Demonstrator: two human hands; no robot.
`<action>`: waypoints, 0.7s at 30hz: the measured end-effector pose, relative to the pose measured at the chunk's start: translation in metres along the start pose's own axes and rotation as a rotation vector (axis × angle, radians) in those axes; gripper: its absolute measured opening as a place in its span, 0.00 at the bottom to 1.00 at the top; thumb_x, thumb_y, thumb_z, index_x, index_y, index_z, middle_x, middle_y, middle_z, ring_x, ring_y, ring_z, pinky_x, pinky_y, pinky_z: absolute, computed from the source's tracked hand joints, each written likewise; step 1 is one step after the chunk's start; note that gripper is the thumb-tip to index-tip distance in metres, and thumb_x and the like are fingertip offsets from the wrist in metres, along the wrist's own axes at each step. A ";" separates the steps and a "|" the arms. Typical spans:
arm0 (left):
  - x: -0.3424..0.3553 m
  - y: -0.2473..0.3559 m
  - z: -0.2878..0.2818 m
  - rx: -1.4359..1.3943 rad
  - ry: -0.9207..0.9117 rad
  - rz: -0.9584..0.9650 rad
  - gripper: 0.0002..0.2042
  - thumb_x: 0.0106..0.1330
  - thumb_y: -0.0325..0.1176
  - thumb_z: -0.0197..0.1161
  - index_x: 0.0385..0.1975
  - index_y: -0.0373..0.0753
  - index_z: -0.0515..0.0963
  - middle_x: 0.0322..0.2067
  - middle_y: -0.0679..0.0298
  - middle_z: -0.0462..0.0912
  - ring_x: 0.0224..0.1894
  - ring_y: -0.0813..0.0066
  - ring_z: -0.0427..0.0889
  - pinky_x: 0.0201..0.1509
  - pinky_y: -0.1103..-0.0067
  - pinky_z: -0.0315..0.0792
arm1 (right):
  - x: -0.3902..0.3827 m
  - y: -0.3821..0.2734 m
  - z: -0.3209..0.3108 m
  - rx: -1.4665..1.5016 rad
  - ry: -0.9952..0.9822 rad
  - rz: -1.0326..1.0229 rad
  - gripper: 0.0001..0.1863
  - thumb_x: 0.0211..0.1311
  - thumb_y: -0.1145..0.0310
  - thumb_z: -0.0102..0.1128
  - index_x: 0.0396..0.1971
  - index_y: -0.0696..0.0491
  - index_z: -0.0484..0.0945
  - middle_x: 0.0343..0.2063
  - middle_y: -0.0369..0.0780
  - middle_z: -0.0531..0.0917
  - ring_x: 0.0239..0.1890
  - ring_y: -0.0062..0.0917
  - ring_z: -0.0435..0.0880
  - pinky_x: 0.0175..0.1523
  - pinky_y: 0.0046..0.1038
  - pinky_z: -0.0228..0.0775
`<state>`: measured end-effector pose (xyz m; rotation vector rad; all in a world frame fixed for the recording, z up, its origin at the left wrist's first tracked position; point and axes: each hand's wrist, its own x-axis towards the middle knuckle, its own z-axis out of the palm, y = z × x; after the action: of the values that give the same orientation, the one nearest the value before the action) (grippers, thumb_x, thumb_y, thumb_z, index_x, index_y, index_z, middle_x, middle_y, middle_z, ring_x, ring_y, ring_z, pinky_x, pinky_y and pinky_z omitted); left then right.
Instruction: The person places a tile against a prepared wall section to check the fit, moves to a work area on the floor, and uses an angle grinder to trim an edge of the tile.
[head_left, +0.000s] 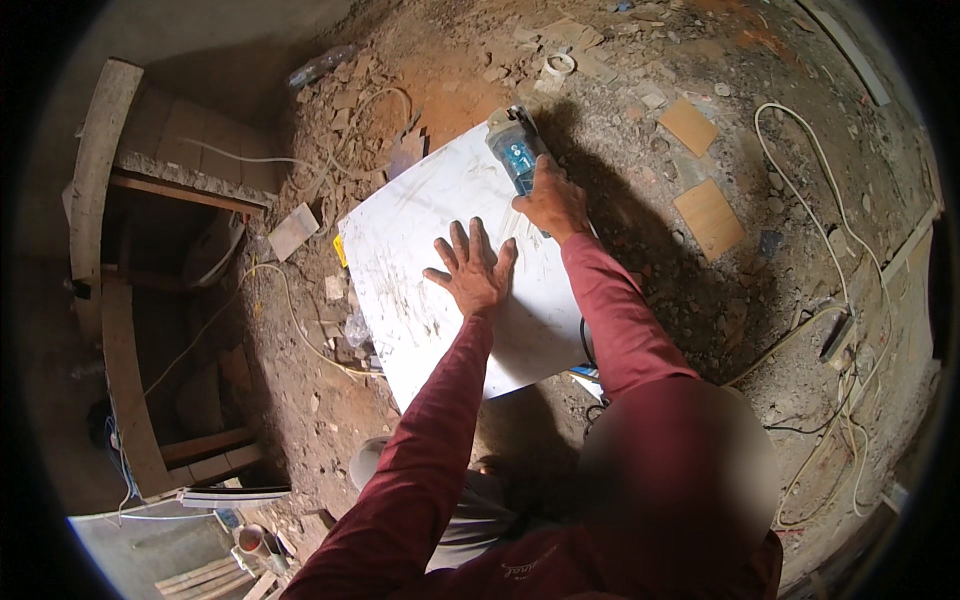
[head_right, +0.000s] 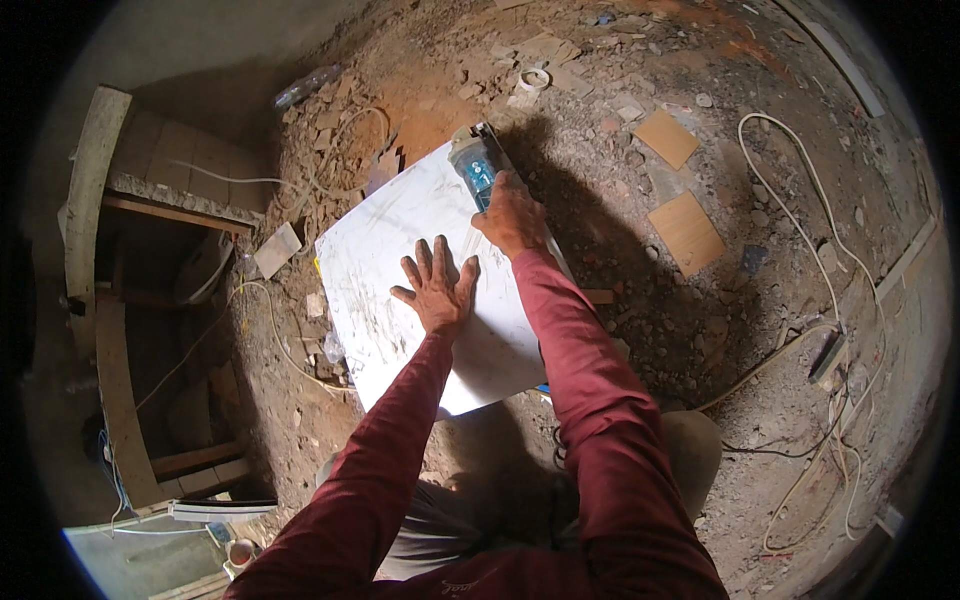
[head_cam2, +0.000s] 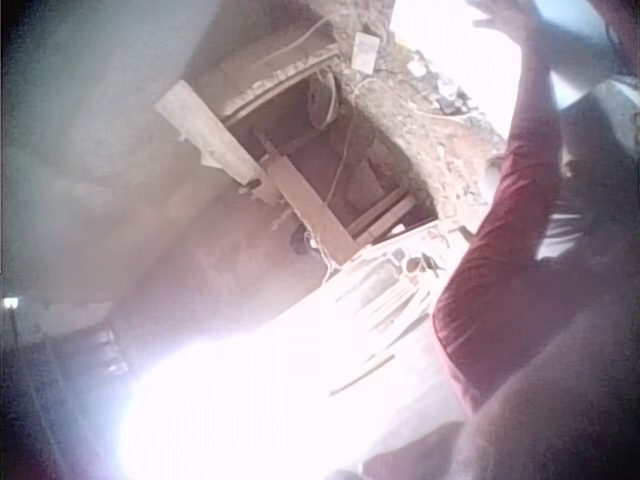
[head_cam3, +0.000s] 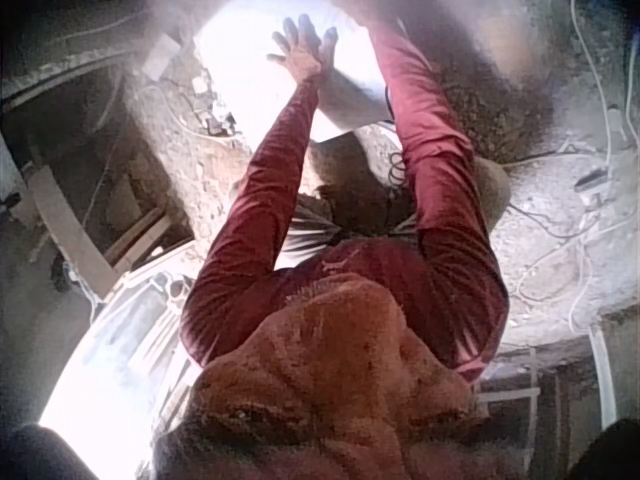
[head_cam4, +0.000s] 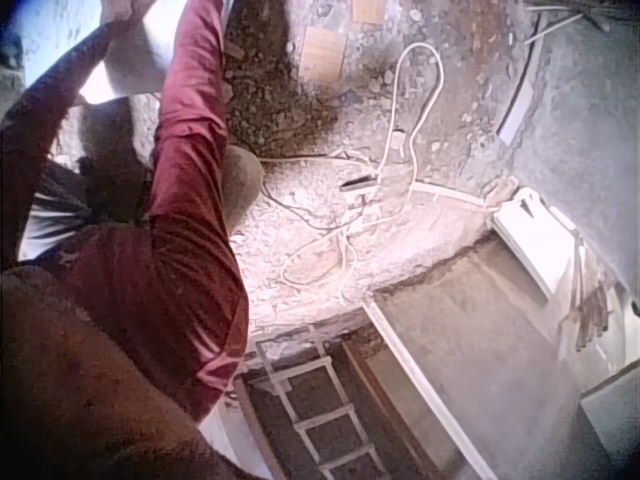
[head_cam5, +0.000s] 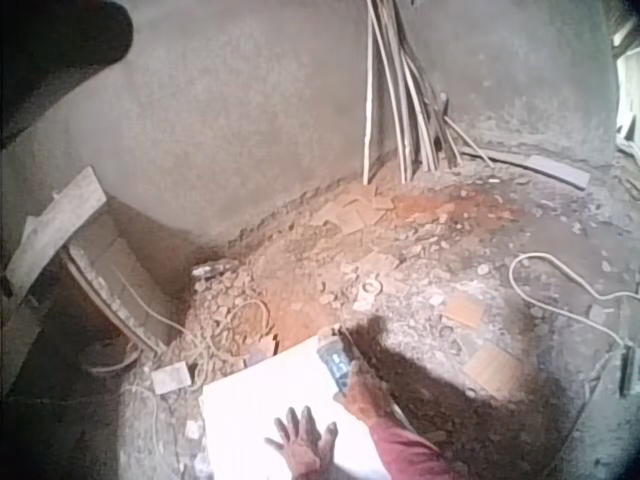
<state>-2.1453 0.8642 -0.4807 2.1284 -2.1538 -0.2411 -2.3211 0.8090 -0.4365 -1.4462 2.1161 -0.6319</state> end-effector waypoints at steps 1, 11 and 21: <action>0.000 0.001 0.000 0.003 0.000 0.001 0.41 0.68 0.71 0.48 0.78 0.57 0.54 0.79 0.61 0.47 0.81 0.48 0.38 0.73 0.34 0.26 | 0.000 0.000 0.000 -0.002 0.002 0.002 0.42 0.50 0.57 0.71 0.63 0.58 0.63 0.55 0.51 0.80 0.61 0.44 0.78 0.62 0.45 0.71; -0.001 0.002 -0.002 -0.003 0.001 0.005 0.41 0.68 0.71 0.48 0.78 0.56 0.54 0.79 0.60 0.47 0.80 0.47 0.38 0.73 0.34 0.26 | -0.004 0.002 -0.001 0.001 -0.019 0.015 0.44 0.51 0.58 0.70 0.66 0.59 0.61 0.56 0.52 0.80 0.62 0.44 0.77 0.64 0.45 0.69; -0.001 0.001 -0.001 -0.009 0.006 0.002 0.41 0.68 0.71 0.48 0.78 0.57 0.54 0.79 0.61 0.47 0.81 0.48 0.38 0.73 0.34 0.26 | -0.014 0.003 -0.004 0.023 -0.008 0.004 0.42 0.51 0.58 0.70 0.64 0.59 0.64 0.55 0.51 0.80 0.62 0.44 0.77 0.62 0.47 0.70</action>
<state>-2.1459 0.8653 -0.4792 2.1194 -2.1475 -0.2429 -2.3217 0.8235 -0.4330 -1.4290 2.0988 -0.6462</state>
